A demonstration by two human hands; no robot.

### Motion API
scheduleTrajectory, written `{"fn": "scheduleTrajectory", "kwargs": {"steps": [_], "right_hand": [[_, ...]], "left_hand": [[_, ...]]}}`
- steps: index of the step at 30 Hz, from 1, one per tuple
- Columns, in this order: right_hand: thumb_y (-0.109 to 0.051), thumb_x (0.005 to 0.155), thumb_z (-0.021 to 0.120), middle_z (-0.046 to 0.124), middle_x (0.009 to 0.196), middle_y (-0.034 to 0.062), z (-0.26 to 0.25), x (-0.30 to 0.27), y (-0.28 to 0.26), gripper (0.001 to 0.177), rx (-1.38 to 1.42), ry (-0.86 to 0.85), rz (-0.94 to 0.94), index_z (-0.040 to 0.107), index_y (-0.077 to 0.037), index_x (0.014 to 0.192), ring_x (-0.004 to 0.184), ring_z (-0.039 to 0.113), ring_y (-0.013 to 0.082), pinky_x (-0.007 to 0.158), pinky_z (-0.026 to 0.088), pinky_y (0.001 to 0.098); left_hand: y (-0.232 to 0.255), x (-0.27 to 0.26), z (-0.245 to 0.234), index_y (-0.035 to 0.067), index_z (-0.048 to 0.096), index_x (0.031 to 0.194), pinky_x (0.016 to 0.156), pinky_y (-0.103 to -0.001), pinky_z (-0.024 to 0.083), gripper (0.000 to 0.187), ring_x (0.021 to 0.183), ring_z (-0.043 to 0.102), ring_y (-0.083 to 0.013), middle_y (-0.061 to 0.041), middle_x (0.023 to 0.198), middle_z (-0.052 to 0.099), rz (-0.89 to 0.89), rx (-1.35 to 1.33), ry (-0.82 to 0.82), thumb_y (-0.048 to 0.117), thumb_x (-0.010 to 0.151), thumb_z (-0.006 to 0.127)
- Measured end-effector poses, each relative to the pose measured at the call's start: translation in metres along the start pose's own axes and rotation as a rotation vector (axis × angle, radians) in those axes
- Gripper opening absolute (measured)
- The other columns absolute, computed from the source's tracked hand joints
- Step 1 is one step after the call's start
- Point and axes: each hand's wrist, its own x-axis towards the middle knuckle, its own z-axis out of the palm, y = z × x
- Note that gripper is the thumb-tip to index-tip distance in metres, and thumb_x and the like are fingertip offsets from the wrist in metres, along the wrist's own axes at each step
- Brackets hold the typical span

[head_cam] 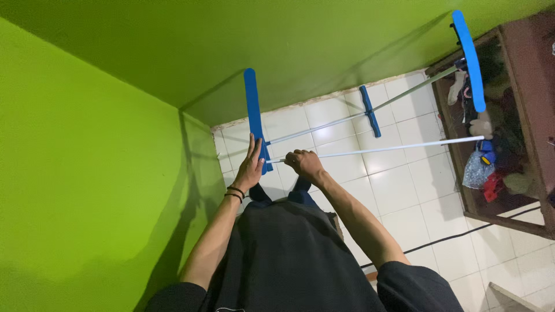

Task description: The person assembles a wall-mounted clothes drying rack by inserting white horizontal poles into blue vertical wall brackets. They repeatedly insert and adjust the poles to secure them in place.

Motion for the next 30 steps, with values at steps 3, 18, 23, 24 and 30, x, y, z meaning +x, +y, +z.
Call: {"fn": "scheduleTrajectory", "kwargs": {"steps": [3,18,23,24,30], "right_hand": [[-0.033,0.100,0.063,0.072,0.090,0.0098,0.001,-0.001,0.001,0.023,0.008,0.080,-0.071,0.072,-0.012,0.103,0.077,0.071,0.0301,0.068,0.058,0.0429],[-0.035,0.101,0.060,0.075,0.089,0.0073,-0.008,-0.004,-0.003,0.028,-0.035,0.012,-0.141,0.074,-0.012,0.102,0.077,0.072,0.0297,0.065,0.058,0.0421],[-0.036,0.103,0.057,0.076,0.088,0.0090,0.001,0.003,0.013,0.030,-0.018,-0.140,-0.139,0.074,-0.010,0.104,0.076,0.073,0.0305,0.065,0.058,0.0418],[-0.036,0.102,0.057,0.077,0.089,0.0088,0.005,0.006,0.018,0.031,0.066,-0.166,-0.110,0.074,-0.011,0.105,0.076,0.075,0.0288,0.066,0.059,0.0410],[-0.031,0.102,0.058,0.079,0.096,0.0125,0.027,0.028,0.049,0.035,0.308,-0.328,-0.142,0.079,-0.005,0.090,0.088,0.073,0.0315,0.080,0.058,0.0459]], "left_hand": [[-0.001,0.001,-0.001,0.014,0.015,0.164,0.105,-0.039,0.055,0.068,0.149,0.037,-0.0360,-0.008,0.173,-0.006,-0.065,0.016,-0.054,0.010,0.104,0.047],[-0.020,0.000,0.047,0.012,0.001,0.165,0.123,-0.040,0.037,0.076,0.160,0.006,-0.0336,-0.014,0.173,-0.010,-0.064,-0.138,0.163,0.010,0.102,0.042],[-0.021,-0.004,0.052,0.010,0.001,0.166,0.127,-0.043,0.030,0.087,0.161,0.003,-0.0336,-0.013,0.174,-0.010,0.009,-0.138,0.221,0.001,0.091,0.044],[-0.018,-0.005,0.052,0.011,0.002,0.166,0.127,-0.042,0.031,0.093,0.161,0.003,-0.0334,-0.012,0.174,-0.010,-0.003,-0.162,0.223,-0.003,0.084,0.043],[0.003,-0.009,0.045,0.012,0.002,0.166,0.106,-0.034,0.054,0.097,0.161,0.007,-0.0329,-0.009,0.174,-0.010,-0.058,-0.144,0.194,-0.008,0.079,0.039]]}}
